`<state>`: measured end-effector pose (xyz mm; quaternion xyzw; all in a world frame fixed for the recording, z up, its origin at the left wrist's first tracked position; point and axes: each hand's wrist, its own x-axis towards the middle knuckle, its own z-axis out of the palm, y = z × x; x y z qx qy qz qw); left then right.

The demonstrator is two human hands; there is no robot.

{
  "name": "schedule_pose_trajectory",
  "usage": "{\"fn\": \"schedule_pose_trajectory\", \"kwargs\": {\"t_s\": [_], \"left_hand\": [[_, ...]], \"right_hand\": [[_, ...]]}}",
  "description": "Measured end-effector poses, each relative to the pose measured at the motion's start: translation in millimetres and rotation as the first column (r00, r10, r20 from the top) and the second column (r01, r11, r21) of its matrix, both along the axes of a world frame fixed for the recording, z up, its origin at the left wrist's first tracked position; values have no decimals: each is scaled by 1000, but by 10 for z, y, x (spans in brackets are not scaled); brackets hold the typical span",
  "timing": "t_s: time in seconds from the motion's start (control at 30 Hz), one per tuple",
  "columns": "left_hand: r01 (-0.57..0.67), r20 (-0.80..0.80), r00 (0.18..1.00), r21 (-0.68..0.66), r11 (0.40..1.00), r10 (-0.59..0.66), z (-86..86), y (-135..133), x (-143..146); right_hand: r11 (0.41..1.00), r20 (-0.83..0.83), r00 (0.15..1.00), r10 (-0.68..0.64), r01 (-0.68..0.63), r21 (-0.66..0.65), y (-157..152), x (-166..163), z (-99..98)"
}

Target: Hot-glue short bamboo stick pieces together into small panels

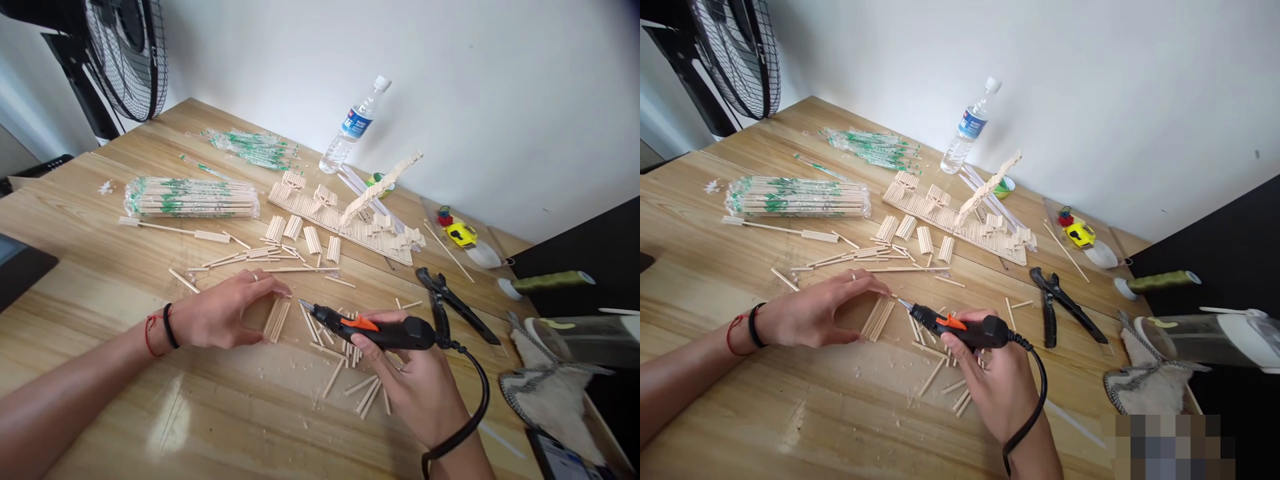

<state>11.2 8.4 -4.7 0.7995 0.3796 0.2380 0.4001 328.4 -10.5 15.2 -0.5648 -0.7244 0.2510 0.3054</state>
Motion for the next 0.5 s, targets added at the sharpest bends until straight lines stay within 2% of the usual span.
{"fn": "schedule_pose_trajectory", "kwargs": {"t_s": [0.1, 0.2, 0.33, 0.5], "left_hand": [[-9, 41, 999, -35, 999, 11, 7, -7, 2], [8, 166, 986, -113, 994, 11, 41, -33, 14], [102, 327, 945, -257, 961, -13, 119, -89, 51], [164, 287, 955, -294, 942, -76, 178, -112, 80]], "right_hand": [[984, -147, 977, -155, 140, -110, 17, 2, -61], [947, -360, 888, -286, 203, -250, 14, -73, -58], [941, -499, 822, -275, 123, -316, -26, -178, 19], [940, -511, 820, -257, 90, -329, -57, -203, 54]]}}
